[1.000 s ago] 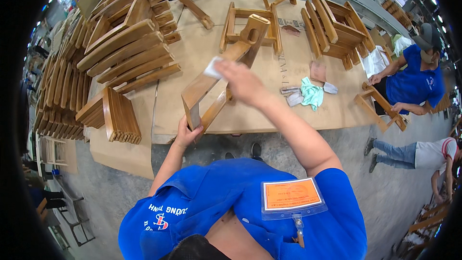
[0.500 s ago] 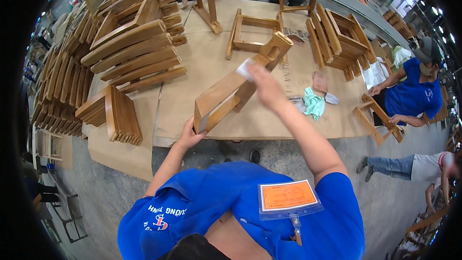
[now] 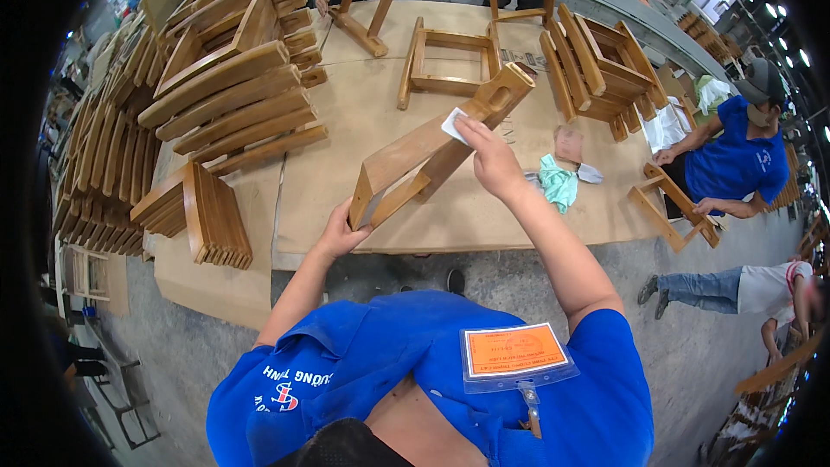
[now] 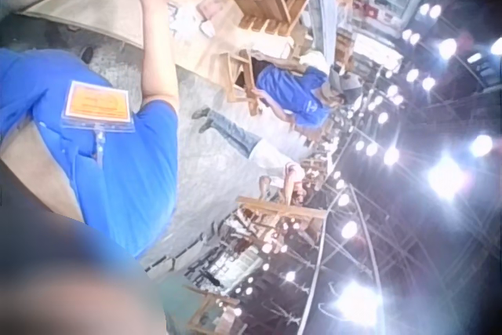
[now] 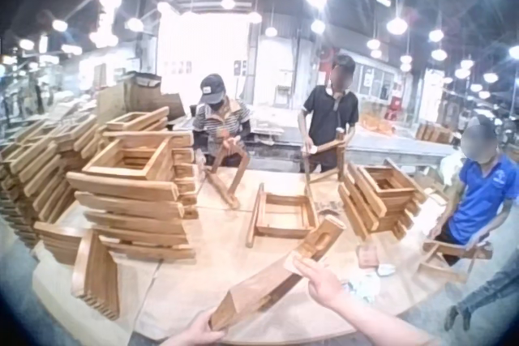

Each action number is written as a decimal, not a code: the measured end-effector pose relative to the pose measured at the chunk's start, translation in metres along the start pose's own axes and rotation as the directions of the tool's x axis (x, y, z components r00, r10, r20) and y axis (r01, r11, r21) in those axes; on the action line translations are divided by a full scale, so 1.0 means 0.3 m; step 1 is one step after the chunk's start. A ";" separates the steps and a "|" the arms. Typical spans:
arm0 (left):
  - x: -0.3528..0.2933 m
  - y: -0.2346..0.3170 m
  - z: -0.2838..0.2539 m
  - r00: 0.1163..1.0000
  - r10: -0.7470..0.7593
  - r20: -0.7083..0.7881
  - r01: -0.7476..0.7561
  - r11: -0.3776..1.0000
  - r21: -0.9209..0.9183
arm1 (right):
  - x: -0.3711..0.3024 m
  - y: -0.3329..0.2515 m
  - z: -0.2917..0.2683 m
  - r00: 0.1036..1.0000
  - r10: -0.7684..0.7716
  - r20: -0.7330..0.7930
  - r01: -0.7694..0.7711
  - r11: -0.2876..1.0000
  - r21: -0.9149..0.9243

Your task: The person wipes wooden chair frames with a cloth, handling them one at a time on a workbench. They rotate the frames to access different sides and stack the cleaned frames on a pile.

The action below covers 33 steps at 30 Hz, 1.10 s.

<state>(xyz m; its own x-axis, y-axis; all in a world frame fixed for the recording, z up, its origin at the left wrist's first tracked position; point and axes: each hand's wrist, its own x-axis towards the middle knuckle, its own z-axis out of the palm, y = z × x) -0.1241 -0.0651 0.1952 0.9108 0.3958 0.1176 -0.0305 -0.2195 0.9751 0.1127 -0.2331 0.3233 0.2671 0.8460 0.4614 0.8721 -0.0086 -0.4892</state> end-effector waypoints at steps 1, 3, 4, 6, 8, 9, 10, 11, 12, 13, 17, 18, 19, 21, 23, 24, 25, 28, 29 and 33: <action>0.008 0.003 0.004 1.000 -0.005 -0.003 0.005 1.000 -0.011 | -0.008 -0.013 0.001 0.986 0.165 -0.033 -0.166 0.986 -0.011; 0.030 0.008 0.013 1.000 0.020 0.005 -0.020 1.000 0.019 | -0.035 -0.048 0.013 0.999 -0.025 0.043 0.025 1.000 0.010; 0.039 0.009 0.020 1.000 0.024 0.013 -0.025 0.999 0.035 | -0.057 -0.064 0.026 0.984 -0.174 0.035 0.173 0.984 0.036; 0.051 0.011 0.021 0.999 0.026 0.021 -0.027 0.997 0.070 | -0.093 -0.064 0.047 0.976 -0.207 0.068 0.203 0.977 0.060; 0.053 0.009 0.018 0.999 0.045 0.022 -0.046 0.994 0.095 | -0.090 0.007 0.048 0.985 -0.116 0.131 0.117 0.993 0.003; 0.051 0.008 0.019 0.998 0.063 0.022 -0.065 0.992 0.104 | -0.070 0.069 0.039 0.998 -0.058 0.000 0.058 0.998 -0.037; 0.048 0.007 0.022 0.997 0.074 0.021 -0.076 0.991 0.107 | -0.044 0.128 0.019 0.999 0.005 -0.040 -0.008 0.997 -0.083; 0.044 0.006 0.025 0.997 0.074 0.022 -0.076 0.991 0.106 | -0.029 0.182 0.010 0.984 0.157 -0.079 -0.167 0.977 -0.130; 0.041 0.006 0.031 0.997 0.071 0.023 -0.073 0.992 0.099 | -0.021 0.207 -0.001 0.991 0.109 -0.079 -0.118 0.985 -0.123; 0.042 0.005 0.038 0.997 0.070 0.021 -0.072 0.993 0.092 | -0.027 0.211 0.000 0.983 0.168 -0.077 -0.177 0.977 -0.122; 0.044 0.003 0.057 0.997 0.069 0.030 -0.071 0.994 0.078 | -0.093 0.074 0.020 0.999 -0.033 0.002 0.033 0.999 -0.026; 0.042 0.003 0.058 0.998 0.054 0.034 -0.057 0.996 0.073 | -0.111 0.033 0.028 0.986 -0.144 0.079 0.147 0.988 -0.043; 0.041 0.003 0.058 0.998 0.057 0.035 -0.059 0.997 0.059 | -0.111 0.019 0.031 0.997 -0.080 0.018 0.080 0.997 0.005; 0.038 0.007 0.058 0.996 0.077 0.033 -0.080 0.993 0.082 | -0.112 0.042 0.034 0.997 -0.071 -0.001 0.071 0.997 0.030; 0.037 0.017 0.062 0.996 0.090 0.025 -0.092 0.991 0.093 | -0.080 0.160 0.012 0.994 0.068 -0.083 -0.074 0.995 -0.066; 0.037 0.025 0.067 0.996 0.082 0.021 -0.083 0.992 0.096 | -0.068 0.244 -0.007 0.970 0.217 -0.113 -0.230 0.967 -0.110; 0.038 0.034 0.072 0.998 0.050 0.022 -0.052 0.993 0.102 | -0.072 0.317 -0.033 0.980 0.171 -0.100 -0.177 0.983 -0.048; 0.038 0.062 0.086 0.996 0.077 0.040 -0.083 0.982 0.168 | -0.079 0.457 -0.147 0.967 0.219 -0.130 -0.199 0.969 0.147; 0.037 0.067 0.088 0.997 0.065 0.033 -0.070 0.982 0.177 | -0.075 0.472 -0.198 0.965 0.209 -0.161 -0.177 0.966 0.190; 0.040 0.052 0.083 0.999 0.026 0.037 -0.033 0.978 0.204 | -0.029 0.447 -0.345 0.855 0.176 -0.489 -0.321 0.919 -0.230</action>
<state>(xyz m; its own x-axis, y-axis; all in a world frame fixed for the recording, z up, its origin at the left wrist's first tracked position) -0.1036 -0.0860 0.2072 0.9242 0.3568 0.1364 0.0236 -0.4096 0.9119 0.2698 -0.2968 0.3304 0.5819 0.4610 0.6700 0.8100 -0.4020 -0.4270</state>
